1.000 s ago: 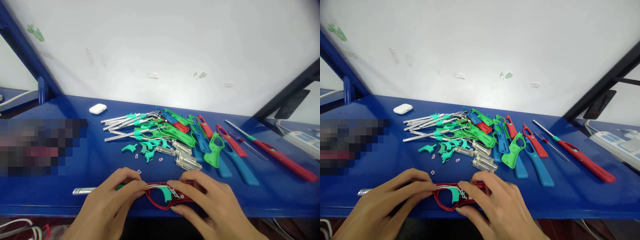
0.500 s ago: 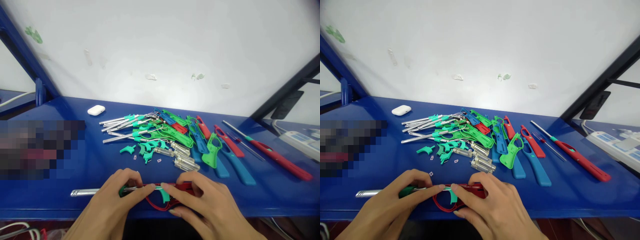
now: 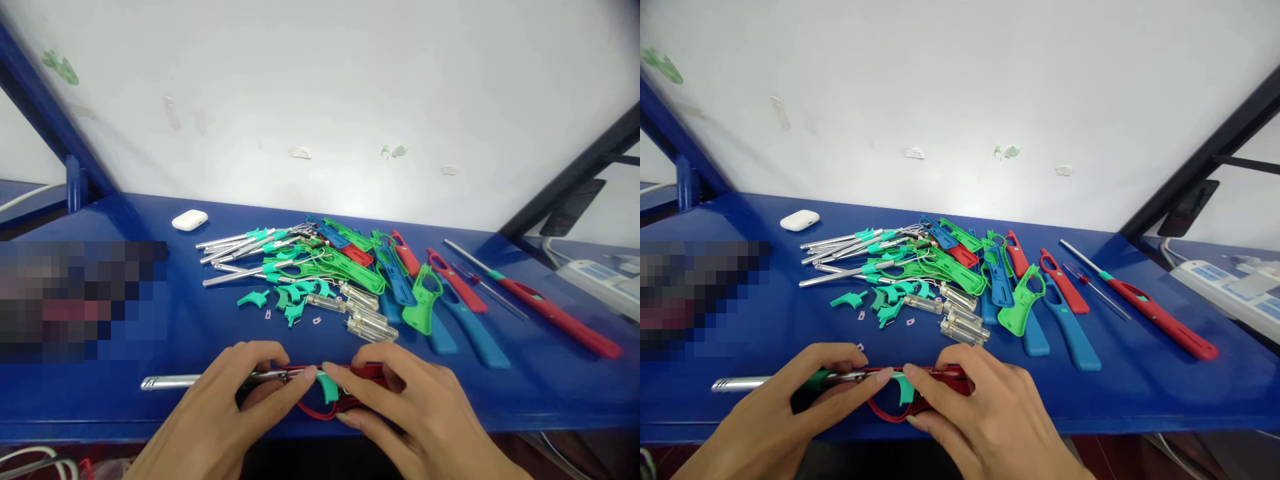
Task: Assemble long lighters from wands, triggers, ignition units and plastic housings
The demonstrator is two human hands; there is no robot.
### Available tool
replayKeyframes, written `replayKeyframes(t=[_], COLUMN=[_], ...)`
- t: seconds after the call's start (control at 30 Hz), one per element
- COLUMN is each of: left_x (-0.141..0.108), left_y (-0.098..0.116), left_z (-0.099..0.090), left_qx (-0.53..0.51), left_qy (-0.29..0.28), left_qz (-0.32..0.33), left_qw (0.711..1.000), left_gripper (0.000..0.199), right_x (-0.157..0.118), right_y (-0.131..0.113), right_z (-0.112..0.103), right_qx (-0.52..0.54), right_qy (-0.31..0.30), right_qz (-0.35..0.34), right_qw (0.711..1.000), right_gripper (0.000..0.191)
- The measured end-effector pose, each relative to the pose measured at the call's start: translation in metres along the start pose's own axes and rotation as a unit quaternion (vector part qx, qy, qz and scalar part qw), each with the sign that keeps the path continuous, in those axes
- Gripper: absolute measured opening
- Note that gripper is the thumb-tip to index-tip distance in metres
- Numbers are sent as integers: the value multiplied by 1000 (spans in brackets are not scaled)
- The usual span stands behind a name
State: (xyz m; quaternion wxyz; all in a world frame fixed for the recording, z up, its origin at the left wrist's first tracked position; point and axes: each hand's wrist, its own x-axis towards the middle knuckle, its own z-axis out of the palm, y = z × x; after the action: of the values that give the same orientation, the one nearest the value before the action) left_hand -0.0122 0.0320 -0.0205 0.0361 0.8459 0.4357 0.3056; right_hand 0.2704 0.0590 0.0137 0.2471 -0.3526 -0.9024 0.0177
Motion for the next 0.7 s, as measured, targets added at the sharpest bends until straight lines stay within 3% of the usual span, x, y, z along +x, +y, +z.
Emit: replayKeyframes(t=[0.2,0.43,0.53,0.7], left_x=[3,15,11,0], left_y=[1,3,1,-4], left_z=[-4,-14,-12,-7], left_qx=[18,59,31,10], left_qy=[-19,16,27,-8], left_qz=[18,64,54,33], left_qw=[999,996,998,999], left_gripper=[75,74,68,69], right_x=[0,0,-1,-4], right_y=[0,0,0,-1], right_z=[-1,-1,-2,-2], right_qx=[-12,4,5,7], right_qy=[8,6,12,50], right_qz=[0,-6,-6,-10], right_qw=[1000,1000,1000,999], right_gripper=[35,33,32,27])
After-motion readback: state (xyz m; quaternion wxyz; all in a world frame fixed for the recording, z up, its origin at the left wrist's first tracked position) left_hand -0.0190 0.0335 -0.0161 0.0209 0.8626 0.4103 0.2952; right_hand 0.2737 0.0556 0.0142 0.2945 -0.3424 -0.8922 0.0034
